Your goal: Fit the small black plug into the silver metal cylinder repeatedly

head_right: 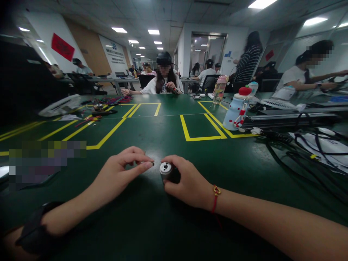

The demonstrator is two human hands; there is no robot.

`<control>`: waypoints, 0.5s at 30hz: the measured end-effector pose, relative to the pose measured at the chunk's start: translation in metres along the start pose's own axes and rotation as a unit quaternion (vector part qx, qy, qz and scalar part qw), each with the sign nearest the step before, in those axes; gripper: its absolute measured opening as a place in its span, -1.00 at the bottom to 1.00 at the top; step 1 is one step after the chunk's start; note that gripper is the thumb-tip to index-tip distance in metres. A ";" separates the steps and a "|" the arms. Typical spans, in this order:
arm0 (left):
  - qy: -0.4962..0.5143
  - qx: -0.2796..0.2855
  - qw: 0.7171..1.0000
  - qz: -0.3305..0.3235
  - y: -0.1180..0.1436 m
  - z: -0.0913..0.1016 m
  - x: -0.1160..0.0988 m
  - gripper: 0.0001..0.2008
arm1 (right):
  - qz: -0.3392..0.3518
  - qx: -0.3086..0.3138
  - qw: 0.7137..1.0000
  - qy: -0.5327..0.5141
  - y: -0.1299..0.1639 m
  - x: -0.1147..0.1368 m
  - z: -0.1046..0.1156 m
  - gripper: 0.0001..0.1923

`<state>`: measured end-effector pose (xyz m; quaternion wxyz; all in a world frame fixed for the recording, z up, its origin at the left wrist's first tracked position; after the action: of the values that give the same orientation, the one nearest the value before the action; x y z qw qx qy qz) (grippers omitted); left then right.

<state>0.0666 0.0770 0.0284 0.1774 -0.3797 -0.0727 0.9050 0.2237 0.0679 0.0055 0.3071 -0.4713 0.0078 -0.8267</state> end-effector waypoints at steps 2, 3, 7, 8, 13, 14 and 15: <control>-0.016 0.051 0.999 0.001 0.001 -0.011 0.008 -0.80 | -0.001 -0.003 1.000 0.003 0.000 -0.001 0.001 -0.58; -0.029 0.073 0.997 -0.006 0.002 -0.017 0.011 -0.81 | -0.001 -0.004 1.000 0.005 0.000 -0.002 0.001 -0.59; -0.104 0.098 0.989 -0.044 0.004 -0.033 0.015 -0.86 | -0.005 -0.004 1.000 0.016 0.001 -0.002 0.000 -0.57; -0.113 0.098 0.988 -0.047 0.004 -0.034 0.015 -0.86 | -0.005 -0.002 1.000 0.017 0.002 -0.001 -0.001 -0.57; -0.058 0.103 0.993 -0.026 0.002 -0.023 0.016 -0.78 | -0.012 -0.016 0.999 0.044 -0.001 0.000 0.010 -0.63; -0.043 0.094 0.995 -0.012 0.000 -0.016 0.019 -0.75 | -0.025 -0.029 0.997 0.067 -0.004 -0.004 0.022 -0.65; -0.035 0.079 0.996 0.007 -0.002 -0.008 0.023 -0.72 | -0.046 -0.047 0.993 0.099 -0.007 -0.010 0.037 -0.66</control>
<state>0.0573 0.0873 0.0079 0.1981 -0.3333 -0.0044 0.9218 0.2530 0.0893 0.0209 0.2438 -0.4011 0.0550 -0.8813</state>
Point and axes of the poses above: each hand's wrist, its own y-axis away from the middle knuckle, its own z-axis out of the back of the hand, x = y × z, the point moved 7 cm from there along -y, towards the middle knuckle, and after that the axes turned 7 degrees about -y, right-handed, at the moved point
